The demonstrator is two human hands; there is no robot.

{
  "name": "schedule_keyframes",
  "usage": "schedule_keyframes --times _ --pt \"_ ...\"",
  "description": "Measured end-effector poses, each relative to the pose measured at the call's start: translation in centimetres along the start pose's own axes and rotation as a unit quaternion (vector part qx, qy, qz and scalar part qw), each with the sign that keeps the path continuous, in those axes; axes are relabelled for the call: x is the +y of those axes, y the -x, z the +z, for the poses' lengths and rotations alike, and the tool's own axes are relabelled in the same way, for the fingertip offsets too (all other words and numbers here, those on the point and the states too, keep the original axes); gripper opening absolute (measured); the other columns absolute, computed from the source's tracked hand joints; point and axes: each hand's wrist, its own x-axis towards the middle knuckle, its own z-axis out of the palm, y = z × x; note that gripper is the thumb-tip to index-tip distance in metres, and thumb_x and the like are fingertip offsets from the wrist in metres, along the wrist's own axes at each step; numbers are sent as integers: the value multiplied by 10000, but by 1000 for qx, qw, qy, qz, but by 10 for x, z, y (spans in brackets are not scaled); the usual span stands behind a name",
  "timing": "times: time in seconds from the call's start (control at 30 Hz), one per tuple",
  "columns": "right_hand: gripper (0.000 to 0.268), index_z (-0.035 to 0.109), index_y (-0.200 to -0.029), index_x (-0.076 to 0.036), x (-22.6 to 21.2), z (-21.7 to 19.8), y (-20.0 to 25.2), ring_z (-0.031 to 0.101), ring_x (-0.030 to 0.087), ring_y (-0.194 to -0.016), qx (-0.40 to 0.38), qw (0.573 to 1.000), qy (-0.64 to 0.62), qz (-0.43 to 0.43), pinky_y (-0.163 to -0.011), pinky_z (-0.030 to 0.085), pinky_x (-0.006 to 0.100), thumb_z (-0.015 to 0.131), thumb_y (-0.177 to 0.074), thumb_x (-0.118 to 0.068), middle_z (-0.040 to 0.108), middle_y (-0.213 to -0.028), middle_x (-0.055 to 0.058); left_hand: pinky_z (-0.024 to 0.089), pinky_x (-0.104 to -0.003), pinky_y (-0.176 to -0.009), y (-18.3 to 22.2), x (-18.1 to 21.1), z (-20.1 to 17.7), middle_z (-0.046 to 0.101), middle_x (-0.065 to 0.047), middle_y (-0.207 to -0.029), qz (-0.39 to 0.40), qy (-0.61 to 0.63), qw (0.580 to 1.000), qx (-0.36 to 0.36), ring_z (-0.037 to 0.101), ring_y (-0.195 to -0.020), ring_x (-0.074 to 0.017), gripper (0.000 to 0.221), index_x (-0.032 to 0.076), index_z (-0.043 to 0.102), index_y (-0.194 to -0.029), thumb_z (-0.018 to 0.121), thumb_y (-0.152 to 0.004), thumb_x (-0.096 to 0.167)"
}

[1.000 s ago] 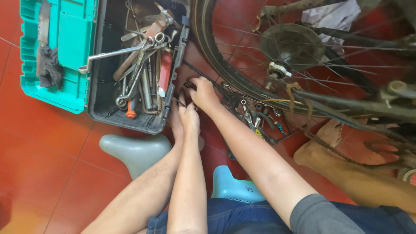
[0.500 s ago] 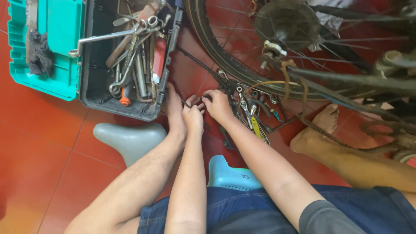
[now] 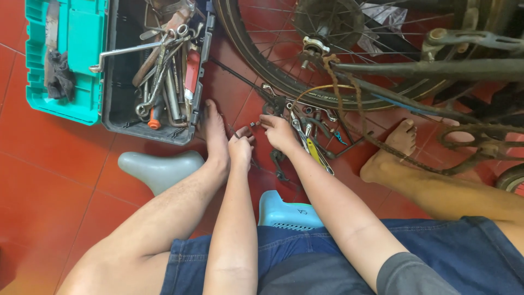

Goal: Tightening screws and adjusting components on a bicycle frame using a screwdriver and manual manipulation.

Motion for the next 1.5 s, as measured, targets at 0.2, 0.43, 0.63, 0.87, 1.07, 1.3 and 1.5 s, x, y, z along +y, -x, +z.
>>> schedule_keyframes --times 0.2,0.43,0.63,0.87,1.07,1.3,1.5 --pt "627 524 -1441 102 6 -6 8 527 446 -1341 9 999 7 -33 -1153 449 495 418 -841 253 561 -1409 361 169 -465 -1226 -10 63 -39 549 -58 -1525 90 -109 989 35 457 -1424 -297 639 135 558 -1465 239 -1083 536" --pt "373 598 -1327 139 -64 -24 63 652 454 -1194 -31 997 2 -66 -926 614 465 512 -966 98 599 -1309 402 628 -429 -696 10 15 11 728 -198 -1012 43 167 984 -50 768 -735 -289 555 37 635 -1222 414 -715 -18" --pt "379 685 -1247 -73 -246 -110 181 656 450 -1170 -14 944 273 -186 -1016 519 564 634 -935 -283 735 -1164 243 581 -329 -469 129 165 27 725 -201 -758 220 225 939 -137 783 -667 -293 410 5 727 -959 477 -636 28" --pt "544 525 -1344 -31 -349 -211 331 724 364 -1030 146 874 364 -288 -807 542 445 720 -864 -199 750 -1158 186 521 -277 -876 346 281 78 655 -107 -1021 430 293 768 -374 610 -975 -179 268 22 663 -1091 522 -864 12" --pt "615 438 -1413 -2 -363 -270 371 730 331 -807 251 823 371 -348 -688 516 421 646 -834 -19 761 -949 119 426 -215 -589 386 324 151 692 -38 -1261 486 175 773 -369 452 -645 -64 284 85 640 -1249 533 -1003 179" --pt "175 613 -1018 9 -359 -310 312 699 395 -831 251 801 380 -388 -664 483 458 624 -850 -40 728 -924 167 492 -288 -923 340 371 186 621 -35 -1080 571 -22 722 -392 598 -1022 -139 266 120 587 -1181 482 -1007 293" --pt "142 557 -919 -67 -372 -333 278 609 337 -694 295 792 390 -366 -629 440 437 626 -801 -28 650 -797 93 409 -440 -825 321 369 165 567 -114 -982 693 -163 639 -293 539 -928 -313 318 79 550 -1035 370 -1053 341"
